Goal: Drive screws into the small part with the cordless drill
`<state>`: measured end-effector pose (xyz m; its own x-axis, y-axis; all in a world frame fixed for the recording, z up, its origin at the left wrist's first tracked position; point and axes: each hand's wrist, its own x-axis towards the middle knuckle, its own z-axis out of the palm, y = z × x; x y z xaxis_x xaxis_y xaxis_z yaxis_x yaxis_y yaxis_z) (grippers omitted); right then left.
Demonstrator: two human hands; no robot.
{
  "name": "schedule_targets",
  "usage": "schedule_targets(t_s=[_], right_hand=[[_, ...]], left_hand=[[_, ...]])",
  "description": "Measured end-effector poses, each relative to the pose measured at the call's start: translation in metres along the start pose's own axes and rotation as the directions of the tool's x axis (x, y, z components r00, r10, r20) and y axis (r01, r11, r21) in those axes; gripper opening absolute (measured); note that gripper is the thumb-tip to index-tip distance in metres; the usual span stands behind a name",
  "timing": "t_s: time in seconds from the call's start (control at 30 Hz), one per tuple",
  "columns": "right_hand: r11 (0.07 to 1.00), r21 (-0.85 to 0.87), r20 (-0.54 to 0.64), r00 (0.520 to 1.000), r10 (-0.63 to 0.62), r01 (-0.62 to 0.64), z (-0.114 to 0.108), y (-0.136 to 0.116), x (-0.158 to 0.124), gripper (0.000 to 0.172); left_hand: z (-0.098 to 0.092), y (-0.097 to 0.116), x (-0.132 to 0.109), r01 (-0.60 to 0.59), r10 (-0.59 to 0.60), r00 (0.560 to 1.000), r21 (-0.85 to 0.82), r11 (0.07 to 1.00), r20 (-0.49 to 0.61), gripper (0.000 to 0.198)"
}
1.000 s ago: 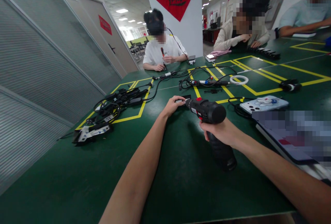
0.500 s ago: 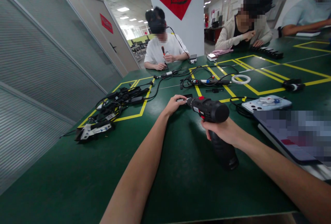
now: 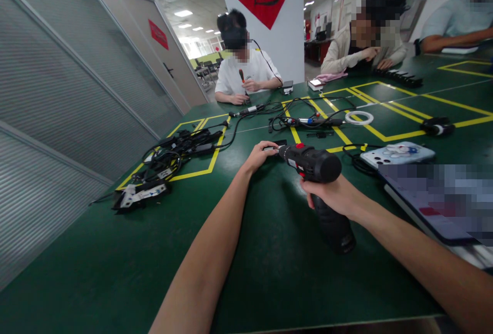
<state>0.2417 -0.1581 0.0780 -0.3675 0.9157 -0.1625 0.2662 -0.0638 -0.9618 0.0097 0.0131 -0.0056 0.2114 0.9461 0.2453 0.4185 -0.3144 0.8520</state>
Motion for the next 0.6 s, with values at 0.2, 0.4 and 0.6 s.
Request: schedule_targets(t_s=[0.2,0.4,0.6], right_hand=[[1.000,0.010,-0.012,1.000,0.021,-0.021,0.0005,-0.0020,-0.0011,0.009],[1.000,-0.003,-0.010,1.000,0.000,0.000,-0.0001,-0.0009,-0.0009,0.012],[1.000,0.009,-0.027,0.999,0.030,-0.030,0.0002,-0.0035,-0.0012,0.010]], left_hand=[[-0.0007,-0.0022,0.0004,-0.019,0.019,1.000,-0.005,1.000,0.000,0.027],[-0.0005,-0.0062,0.0020,-0.027,0.027,1.000,-0.024,0.999,0.010,0.027],[-0.0012,-0.0048,0.0011,-0.039,0.039,0.999,0.000,0.999,0.008,0.027]])
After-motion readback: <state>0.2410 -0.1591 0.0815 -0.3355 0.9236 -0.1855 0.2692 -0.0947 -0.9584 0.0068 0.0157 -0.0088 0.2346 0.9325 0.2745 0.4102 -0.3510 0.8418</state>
